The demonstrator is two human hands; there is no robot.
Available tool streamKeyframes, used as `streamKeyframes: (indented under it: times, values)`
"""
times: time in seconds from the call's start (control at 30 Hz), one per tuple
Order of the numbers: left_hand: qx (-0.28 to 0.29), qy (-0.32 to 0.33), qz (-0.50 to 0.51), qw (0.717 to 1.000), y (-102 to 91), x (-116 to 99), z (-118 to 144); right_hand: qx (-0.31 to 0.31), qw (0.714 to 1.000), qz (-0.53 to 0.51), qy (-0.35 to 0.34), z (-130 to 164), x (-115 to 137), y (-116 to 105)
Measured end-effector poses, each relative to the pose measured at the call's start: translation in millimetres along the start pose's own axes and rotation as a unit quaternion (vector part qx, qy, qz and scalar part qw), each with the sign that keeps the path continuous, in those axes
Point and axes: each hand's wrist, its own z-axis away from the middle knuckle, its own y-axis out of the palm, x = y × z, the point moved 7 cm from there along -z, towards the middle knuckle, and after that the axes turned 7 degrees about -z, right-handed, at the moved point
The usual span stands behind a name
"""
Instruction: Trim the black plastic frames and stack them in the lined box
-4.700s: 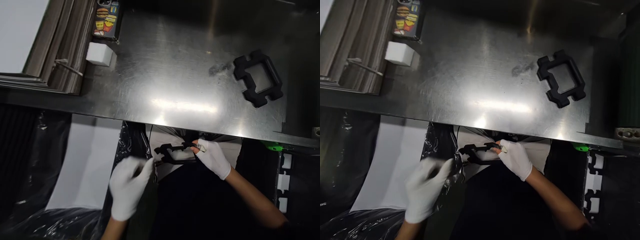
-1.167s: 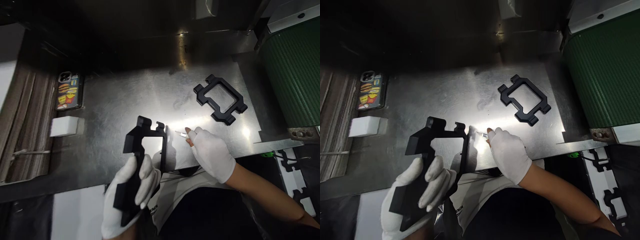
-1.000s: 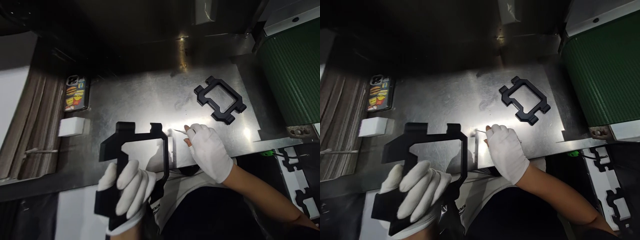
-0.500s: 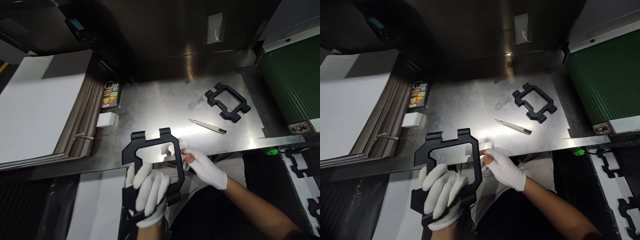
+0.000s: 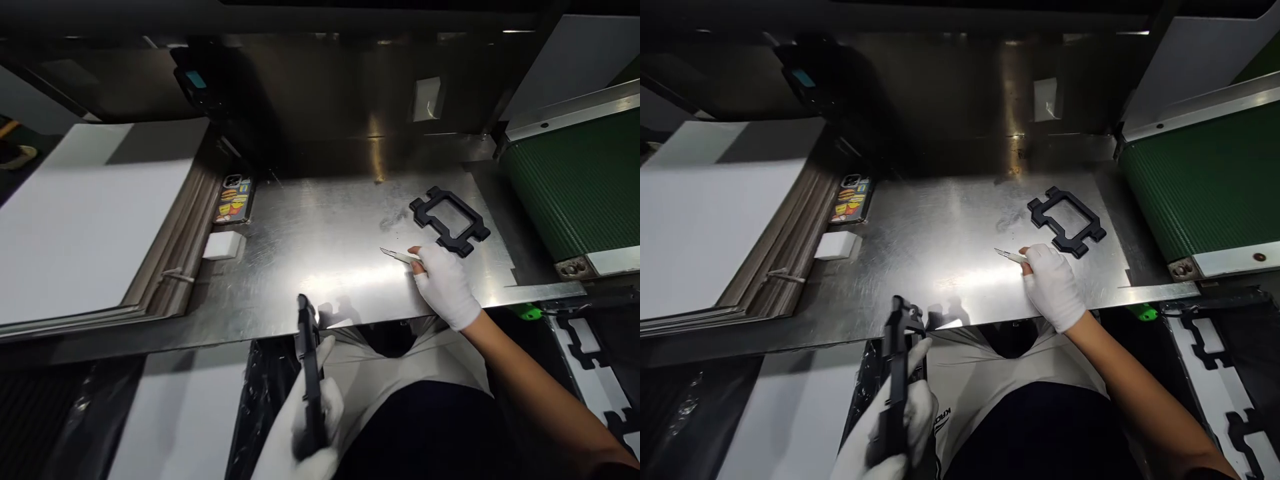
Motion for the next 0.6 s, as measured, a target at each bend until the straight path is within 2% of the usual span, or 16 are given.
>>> streamKeyframes:
  times: [0.1,0.17,0.27,0.33,0.4,0.5,0.6]
  values:
    - [-0.090,-0.020,-0.149,0.985,1.0,-1.1,6.5,0.072,0.991,0.109,0.011,-26.3,5.6,28.0]
    - [-0.130,-0.029,-0.220,0.966,6.5,-2.3,5.3,0.092,0.985,0.147,0.023,-34.7,9.8,36.6]
    - [-0.182,-0.020,-0.253,0.950,10.7,1.5,4.1,0.088,0.987,0.134,0.022,-42.5,23.3,37.3]
    - [-0.224,-0.004,-0.238,0.945,8.3,10.3,8.4,0.091,0.992,0.087,-0.010,-51.2,45.5,41.7]
    - [-0.267,0.017,-0.194,0.944,3.9,24.8,16.1,0.130,0.988,0.033,-0.077,-64.6,84.4,59.9]
    - [-0.303,0.032,-0.119,0.945,-1.0,56.7,27.7,0.198,0.964,-0.012,-0.179,-92.4,162.4,105.4]
    - [-0.319,0.016,-0.096,0.943,-4.3,92.4,35.2,0.221,0.947,-0.028,-0.232,-124.7,236.8,149.9]
